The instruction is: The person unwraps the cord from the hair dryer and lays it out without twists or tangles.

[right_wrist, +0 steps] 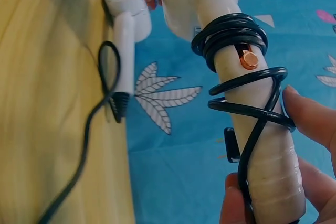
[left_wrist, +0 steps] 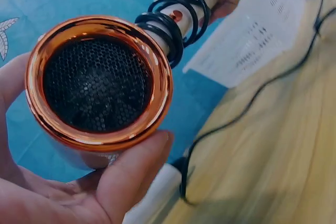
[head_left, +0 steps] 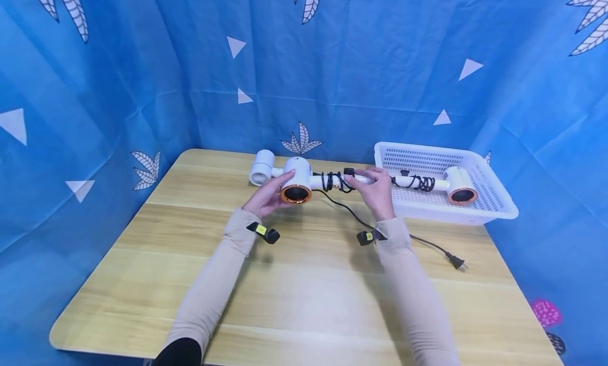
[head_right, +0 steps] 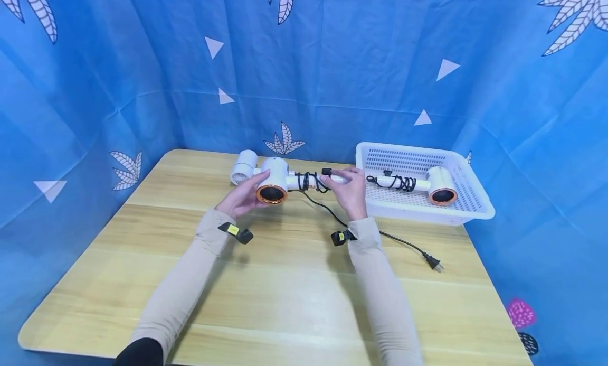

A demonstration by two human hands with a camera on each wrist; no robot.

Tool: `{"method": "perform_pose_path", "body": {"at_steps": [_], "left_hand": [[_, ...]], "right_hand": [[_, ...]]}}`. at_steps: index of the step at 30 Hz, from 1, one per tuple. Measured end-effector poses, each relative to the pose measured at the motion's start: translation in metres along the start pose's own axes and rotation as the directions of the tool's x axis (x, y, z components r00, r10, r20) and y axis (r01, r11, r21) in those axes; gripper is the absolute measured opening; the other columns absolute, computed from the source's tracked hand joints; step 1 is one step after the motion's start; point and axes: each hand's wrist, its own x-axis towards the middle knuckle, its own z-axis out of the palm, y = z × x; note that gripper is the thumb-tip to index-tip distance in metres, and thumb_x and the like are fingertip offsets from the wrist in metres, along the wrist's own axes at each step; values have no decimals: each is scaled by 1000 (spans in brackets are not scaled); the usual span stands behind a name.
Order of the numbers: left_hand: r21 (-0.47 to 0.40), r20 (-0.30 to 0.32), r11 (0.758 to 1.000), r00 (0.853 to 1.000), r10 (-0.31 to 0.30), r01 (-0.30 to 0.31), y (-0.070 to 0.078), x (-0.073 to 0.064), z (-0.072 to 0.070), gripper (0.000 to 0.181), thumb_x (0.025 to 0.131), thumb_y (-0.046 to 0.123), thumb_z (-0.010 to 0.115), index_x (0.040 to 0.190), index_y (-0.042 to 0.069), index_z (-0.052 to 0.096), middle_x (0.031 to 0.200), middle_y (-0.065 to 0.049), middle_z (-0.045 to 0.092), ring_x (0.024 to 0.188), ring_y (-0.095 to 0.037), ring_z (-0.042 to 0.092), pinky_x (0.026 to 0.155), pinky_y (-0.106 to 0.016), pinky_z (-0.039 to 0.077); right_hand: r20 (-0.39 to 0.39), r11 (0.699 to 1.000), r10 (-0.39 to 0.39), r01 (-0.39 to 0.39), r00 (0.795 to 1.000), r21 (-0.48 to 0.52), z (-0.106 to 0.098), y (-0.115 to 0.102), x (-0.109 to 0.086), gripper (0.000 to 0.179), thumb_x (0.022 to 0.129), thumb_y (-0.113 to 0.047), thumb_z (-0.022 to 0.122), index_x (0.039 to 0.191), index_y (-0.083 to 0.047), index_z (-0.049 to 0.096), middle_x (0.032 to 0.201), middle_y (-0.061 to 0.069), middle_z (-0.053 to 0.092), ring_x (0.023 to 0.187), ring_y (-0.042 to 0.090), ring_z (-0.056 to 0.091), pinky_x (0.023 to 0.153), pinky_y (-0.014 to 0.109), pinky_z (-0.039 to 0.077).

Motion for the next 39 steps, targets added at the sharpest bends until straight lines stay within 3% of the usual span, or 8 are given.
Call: {"method": "perform_pose_path", "body": {"at_steps": [8, 13, 16, 21, 25, 30, 34, 39], "left_hand": [[57, -53, 998, 998, 16, -13, -14, 4, -17, 57, 101, 35, 63, 147, 5, 46, 116, -7, 67, 89, -17, 75, 79, -40, 65], [63, -55, 998, 998, 26, -23, -19, 3, -24, 55, 100, 35, 62, 145, 6, 46, 107, -3, 70, 87, -15, 75, 73, -35, 65], [65, -39, 998, 999, 27, -24, -20, 0, -30, 56, 101, 36, 60, 145, 6, 45, 105, -1, 69, 88, -15, 74, 75, -33, 64], [81, -37, 997, 999, 23, -20, -21, -2, -39, 56, 101, 36, 60, 145, 6, 44, 107, -1, 69, 90, -15, 73, 76, -35, 63], [105, -30, 994, 1000, 2, 1, -23, -2, -45, 55, 101, 36, 58, 145, 6, 43, 107, 0, 68, 91, -14, 71, 78, -35, 61], [128, -30, 992, 999, -13, 17, -25, -3, -52, 57, 101, 38, 57, 147, 7, 42, 110, -1, 66, 94, -13, 69, 80, -35, 61], [149, -28, 989, 1000, 0, 4, -25, -4, -55, 60, 101, 40, 57, 149, 7, 41, 110, -1, 66, 93, -14, 70, 80, -35, 62], [150, -34, 989, 999, 11, -6, -26, -3, -56, 58, 101, 39, 56, 147, 6, 42, 108, -1, 67, 92, -14, 70, 79, -36, 61]], "right_hand": [[22, 995, -29, 31, 999, -97, 13, 9, -4, 55, 82, -38, 87, 123, -4, 74, 154, 22, 41, 144, 40, 36, 121, 53, 34], [75, 957, -87, 104, 993, -272, 12, 6, -8, 73, 81, -50, 85, 140, -11, 63, 166, 18, 30, 152, 47, 26, 122, 65, 28], [187, 935, -106, 162, 977, -314, 7, 3, -9, 71, 86, -52, 80, 142, -12, 62, 162, 18, 44, 150, 43, 38, 122, 62, 33], [371, 914, -41, 185, 928, -362, -2, 3, -5, 74, 91, -62, 70, 146, -13, 59, 143, 18, 64, 111, 33, 68, 103, 51, 54], [504, 928, -16, 202, 863, -315, -6, 11, 1, 74, 92, -59, 69, 149, -15, 55, 129, 18, 72, 77, 34, 70, 77, 42, 58], [610, 978, 36, 98, 791, -185, -7, 24, 10, 53, 94, -50, 72, 133, -13, 69, 108, 12, 80, 84, 38, 77, 83, 37, 62], [607, 994, 67, -4, 792, -105, -4, 32, 17, 52, 102, -47, 61, 134, -5, 67, 127, 20, 72, 89, 27, 76, 84, 46, 64], [543, 994, 109, -104, 833, -42, 0, 37, 23, 46, 107, -36, 56, 137, -2, 64, 144, 21, 62, 121, 25, 65, 103, 38, 56]]}}
